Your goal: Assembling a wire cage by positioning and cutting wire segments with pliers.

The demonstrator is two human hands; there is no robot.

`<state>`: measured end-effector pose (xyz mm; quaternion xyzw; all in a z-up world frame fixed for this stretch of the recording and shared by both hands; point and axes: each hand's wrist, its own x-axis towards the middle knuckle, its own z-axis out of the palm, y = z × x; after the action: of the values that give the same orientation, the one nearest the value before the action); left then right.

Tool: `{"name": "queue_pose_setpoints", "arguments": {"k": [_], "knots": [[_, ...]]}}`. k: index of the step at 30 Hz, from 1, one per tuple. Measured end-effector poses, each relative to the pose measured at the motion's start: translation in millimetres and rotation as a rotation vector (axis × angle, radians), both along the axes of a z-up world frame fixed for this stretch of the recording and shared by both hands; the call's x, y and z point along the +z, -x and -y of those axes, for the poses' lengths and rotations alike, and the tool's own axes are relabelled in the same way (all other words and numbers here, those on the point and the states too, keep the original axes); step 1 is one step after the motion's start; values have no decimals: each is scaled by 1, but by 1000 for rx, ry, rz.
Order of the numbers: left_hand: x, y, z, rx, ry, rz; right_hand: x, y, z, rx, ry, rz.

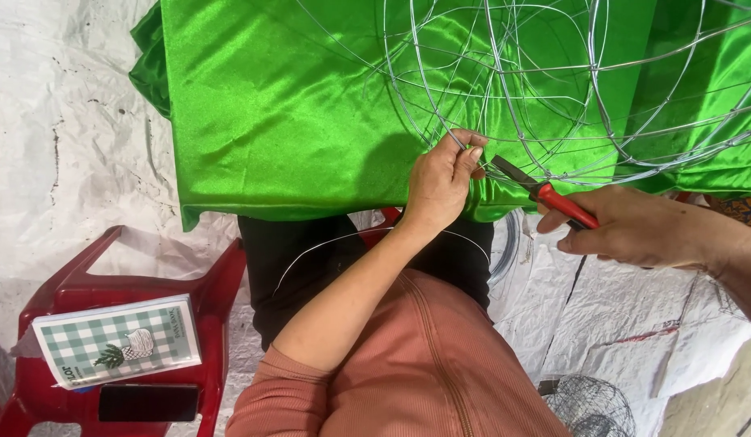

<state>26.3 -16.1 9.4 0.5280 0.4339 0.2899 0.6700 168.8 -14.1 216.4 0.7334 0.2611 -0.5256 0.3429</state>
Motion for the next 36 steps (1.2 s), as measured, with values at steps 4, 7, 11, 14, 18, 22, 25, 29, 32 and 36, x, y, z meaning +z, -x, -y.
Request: {"name": "queue_pose_setpoints", "arguments": {"k": [4, 7, 11, 14, 18, 22, 25, 29, 32, 36], "knots": [[0, -1, 0, 8, -9, 1, 5, 14, -4, 23, 2, 29], [1, 1, -1, 5, 2, 4, 7, 19, -6, -25, -30, 19], [-3, 3, -1, -43, -27, 22, 4, 18, 0, -151, -118, 20], [-5, 8, -2, -85, -25, 108, -2, 13, 9, -93, -140, 61], [-11, 9, -4, -137, 49, 230, -6, 12, 25, 188, -195, 93], [-15, 8, -4, -141, 122, 278, -22, 5, 55, 280, -231, 92], [-22, 4, -4, -100, 109, 422, -34, 1, 74, 330, -381, 129], [-25, 0, -3, -47, 92, 422, -43, -2, 90, 422, -632, 54], [-27, 0, -3, -30, 92, 446, -44, -4, 90, 26, -615, -37], [-22, 5, -4, -50, 68, 388, -61, -20, 115, -868, -614, -431]]}}
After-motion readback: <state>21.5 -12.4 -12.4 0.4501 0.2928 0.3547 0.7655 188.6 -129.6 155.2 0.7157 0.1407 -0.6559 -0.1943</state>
